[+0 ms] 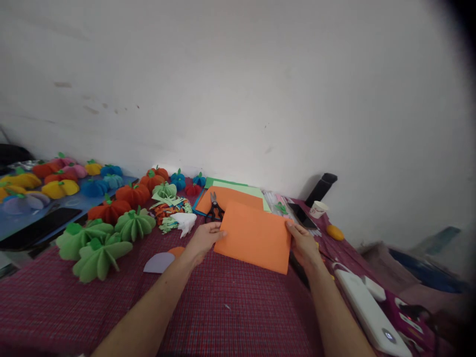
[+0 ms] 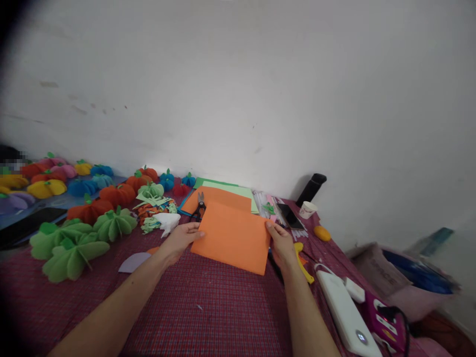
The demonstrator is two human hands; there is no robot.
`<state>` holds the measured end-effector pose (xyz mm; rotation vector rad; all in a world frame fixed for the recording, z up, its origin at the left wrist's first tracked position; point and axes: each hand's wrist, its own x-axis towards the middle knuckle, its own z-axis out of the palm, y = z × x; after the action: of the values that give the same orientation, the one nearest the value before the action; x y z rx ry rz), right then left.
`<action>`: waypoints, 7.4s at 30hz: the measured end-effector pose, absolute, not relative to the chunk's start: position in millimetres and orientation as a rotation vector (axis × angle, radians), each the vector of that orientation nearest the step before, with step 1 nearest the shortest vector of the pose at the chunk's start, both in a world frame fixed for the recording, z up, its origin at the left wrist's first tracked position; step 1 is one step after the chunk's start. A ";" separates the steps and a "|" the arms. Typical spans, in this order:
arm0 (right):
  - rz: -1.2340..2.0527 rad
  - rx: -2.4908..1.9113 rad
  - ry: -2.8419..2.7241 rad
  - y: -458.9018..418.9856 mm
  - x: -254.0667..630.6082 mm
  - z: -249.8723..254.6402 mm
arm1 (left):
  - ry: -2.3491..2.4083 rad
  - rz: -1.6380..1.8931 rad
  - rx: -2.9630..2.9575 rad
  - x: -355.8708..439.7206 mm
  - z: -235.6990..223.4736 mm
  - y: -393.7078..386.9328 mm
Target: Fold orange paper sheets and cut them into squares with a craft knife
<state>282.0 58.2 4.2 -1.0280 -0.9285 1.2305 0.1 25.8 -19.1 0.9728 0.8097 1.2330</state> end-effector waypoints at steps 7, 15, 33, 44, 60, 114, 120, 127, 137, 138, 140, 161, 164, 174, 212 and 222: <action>1.332 -0.996 -0.983 58.5 279.8 1.8 | 0.811 1.309 1.011 1.8 -10.5 25.3; 1.331 -0.993 -1.093 52.2 277.8 5.2 | 0.798 1.364 1.067 2.9 -2.3 19.6; 1.242 -1.038 -0.978 55.2 279.1 2.6 | 1.392 1.629 1.396 4.6 5.6 6.0; 1.225 -0.951 -0.920 56.8 274.8 2.2 | 1.015 0.259 2.649 36.3 -21.3 -102.3; 1.394 -0.896 -0.873 46.6 267.9 10.7 | 1.467 0.390 2.713 -1.0 -18.2 -96.1; 0.178 -1.255 -2.855 -106.0 274.3 -39.3 | 1.287 0.180 2.733 15.8 -36.3 -139.4; 0.073 -1.442 -2.836 -105.5 308.4 -43.7 | 1.360 0.193 2.713 -6.3 -39.5 -161.0; 0.107 -1.399 -2.710 -78.6 283.8 -5.3 | 1.529 0.409 2.738 17.1 -1.2 -155.5; 0.495 -1.322 -2.397 -25.6 170.5 -33.5 | 1.853 0.417 2.582 64.7 -56.4 -58.4; 0.483 -1.322 -2.479 -25.2 170.4 -39.3 | 1.840 0.417 2.575 63.1 -61.9 -59.1; 0.432 -1.338 -2.589 -23.0 176.1 -47.9 | 1.831 0.422 2.551 60.9 -66.9 -62.3; -0.129 -1.572 -2.291 -21.1 202.1 -32.6 | 1.890 0.506 2.609 51.5 -26.9 -99.4; 0.074 -1.460 -2.263 -34.3 189.5 -28.3 | 1.683 0.438 2.635 74.1 -31.2 -91.6; 0.349 -1.523 -2.369 -41.7 188.8 -53.0 | 1.549 0.368 2.672 75.1 -62.1 -87.5; -0.025 -1.700 -2.527 -44.3 229.2 -61.6 | 1.526 0.302 2.749 -0.3 -52.1 -171.2; -0.484 -1.440 -2.550 -51.3 263.2 -27.4 | 1.531 0.458 2.671 -21.7 -50.7 -187.9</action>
<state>263.2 -51.3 -27.4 -1.4400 -2.5498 -0.4840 -21.7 -187.9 -50.7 2.6707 1.5306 0.4578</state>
